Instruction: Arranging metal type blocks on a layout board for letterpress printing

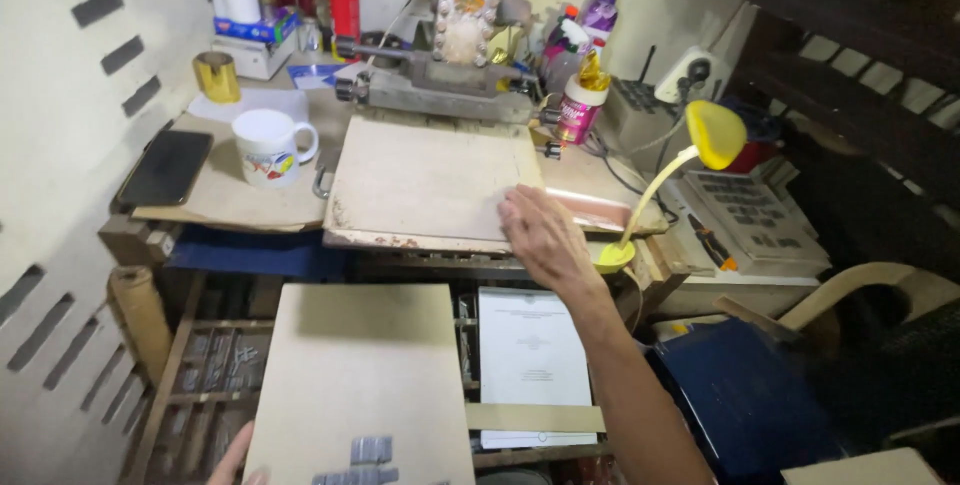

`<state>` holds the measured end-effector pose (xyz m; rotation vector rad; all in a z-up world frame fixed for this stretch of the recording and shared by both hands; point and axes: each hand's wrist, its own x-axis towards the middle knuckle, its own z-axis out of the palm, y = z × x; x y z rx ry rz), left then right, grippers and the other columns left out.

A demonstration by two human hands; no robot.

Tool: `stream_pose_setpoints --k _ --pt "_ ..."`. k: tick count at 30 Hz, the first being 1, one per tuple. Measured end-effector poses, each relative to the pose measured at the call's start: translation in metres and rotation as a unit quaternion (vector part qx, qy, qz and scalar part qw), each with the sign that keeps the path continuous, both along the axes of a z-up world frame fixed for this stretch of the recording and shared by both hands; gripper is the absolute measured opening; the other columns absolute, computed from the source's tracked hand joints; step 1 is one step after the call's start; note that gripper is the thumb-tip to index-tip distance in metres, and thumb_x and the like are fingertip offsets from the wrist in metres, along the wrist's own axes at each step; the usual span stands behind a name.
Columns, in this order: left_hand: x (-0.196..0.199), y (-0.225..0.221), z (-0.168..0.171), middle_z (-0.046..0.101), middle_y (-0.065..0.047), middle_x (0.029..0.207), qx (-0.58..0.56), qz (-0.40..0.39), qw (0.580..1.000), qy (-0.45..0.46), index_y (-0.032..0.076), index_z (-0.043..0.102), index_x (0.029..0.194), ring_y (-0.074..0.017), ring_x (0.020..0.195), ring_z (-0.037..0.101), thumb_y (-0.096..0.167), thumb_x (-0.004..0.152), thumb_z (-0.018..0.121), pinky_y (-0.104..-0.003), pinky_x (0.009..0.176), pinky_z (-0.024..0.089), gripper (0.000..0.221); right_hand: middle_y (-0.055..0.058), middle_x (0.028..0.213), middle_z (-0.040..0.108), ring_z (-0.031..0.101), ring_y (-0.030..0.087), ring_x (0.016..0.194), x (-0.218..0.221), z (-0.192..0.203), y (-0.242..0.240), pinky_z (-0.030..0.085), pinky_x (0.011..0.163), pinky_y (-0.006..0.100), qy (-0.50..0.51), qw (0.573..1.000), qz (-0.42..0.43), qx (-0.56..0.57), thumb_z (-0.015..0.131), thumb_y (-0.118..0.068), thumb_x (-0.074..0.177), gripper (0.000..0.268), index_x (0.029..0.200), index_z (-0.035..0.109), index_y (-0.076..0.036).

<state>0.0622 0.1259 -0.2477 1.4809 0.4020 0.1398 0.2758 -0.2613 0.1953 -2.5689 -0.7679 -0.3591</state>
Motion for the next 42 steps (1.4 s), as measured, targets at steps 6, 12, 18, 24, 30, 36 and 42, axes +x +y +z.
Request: stream_pose_setpoints --k 6,12,18,24,30,36,42 --pt "-0.032 -0.104 0.290 0.060 -0.021 0.147 -0.316 0.099 0.932 0.145 0.024 0.042 0.163 -0.0411 0.124 0.056 -0.005 0.104 0.042 -0.050 0.104 0.040 0.066 0.010 0.168 0.026 0.025 0.031 0.154 -0.061 0.008 -0.011 0.022 0.120 0.059 0.056 0.963 -0.145 0.219 0.029 -0.054 0.096 0.071 0.158 0.029 -0.018" --pt "0.006 -0.128 0.304 0.070 -0.014 0.140 -0.169 0.044 0.976 0.133 0.026 0.049 0.158 -0.0236 0.122 0.065 0.012 0.096 0.056 -0.034 0.104 0.046 0.064 0.017 0.090 0.080 0.072 0.022 0.074 -0.113 -0.140 -0.070 0.060 0.069 0.030 0.267 0.861 -0.224 0.370 0.046 -0.026 0.104 0.041 0.120 0.074 0.000" --pt "0.056 -0.160 0.279 0.067 -0.018 0.137 -0.286 0.029 0.957 0.047 0.018 0.039 0.161 -0.0285 0.109 0.068 0.007 0.096 0.053 -0.040 0.090 0.055 0.068 0.023 0.083 0.073 0.068 0.027 0.062 -0.154 -0.203 -0.087 0.050 0.054 0.033 0.489 0.668 -0.093 0.554 0.050 -0.036 0.098 0.067 0.156 0.043 -0.004" --pt "0.096 -0.162 0.235 0.075 -0.017 0.096 -0.288 -0.035 0.956 -0.039 0.021 0.033 0.163 -0.0257 0.079 0.071 0.013 0.097 0.057 -0.039 0.061 0.059 0.071 0.021 0.088 0.073 0.070 0.021 0.070 -0.130 -0.203 -0.083 0.059 0.059 0.029 0.455 0.681 -0.075 0.568 0.049 -0.017 0.104 0.039 0.135 0.058 0.005" --pt "0.118 -0.161 0.248 0.076 -0.016 0.097 -0.265 -0.013 0.963 -0.037 0.010 0.052 0.151 -0.0251 0.073 0.068 0.017 0.093 0.060 -0.036 0.061 0.052 0.059 0.020 0.090 0.074 0.068 0.019 0.068 -0.100 -0.215 -0.077 0.055 0.058 0.027 0.414 0.696 -0.062 0.583 0.055 -0.016 0.100 0.042 0.133 0.060 0.010" --pt "0.069 -0.160 0.268 0.072 -0.027 0.126 -0.321 0.025 0.945 0.061 0.002 0.057 0.147 -0.0365 0.104 0.068 0.008 0.098 0.055 -0.047 0.086 0.054 0.049 0.027 0.099 0.073 0.062 0.033 0.072 -0.148 -0.166 -0.082 0.044 0.064 0.034 0.546 0.586 -0.232 0.552 0.061 -0.019 0.095 0.056 0.147 0.066 0.001" --pt "-0.004 -0.132 0.287 0.078 -0.022 0.123 -0.202 0.083 0.969 0.114 0.000 0.073 0.139 -0.0266 0.116 0.066 0.003 0.095 0.061 -0.038 0.098 0.045 0.046 0.010 0.118 0.077 0.072 0.019 0.109 -0.135 -0.066 -0.086 0.058 0.093 0.031 0.068 0.963 -0.164 0.201 0.053 -0.022 0.097 0.035 0.122 0.073 -0.008"
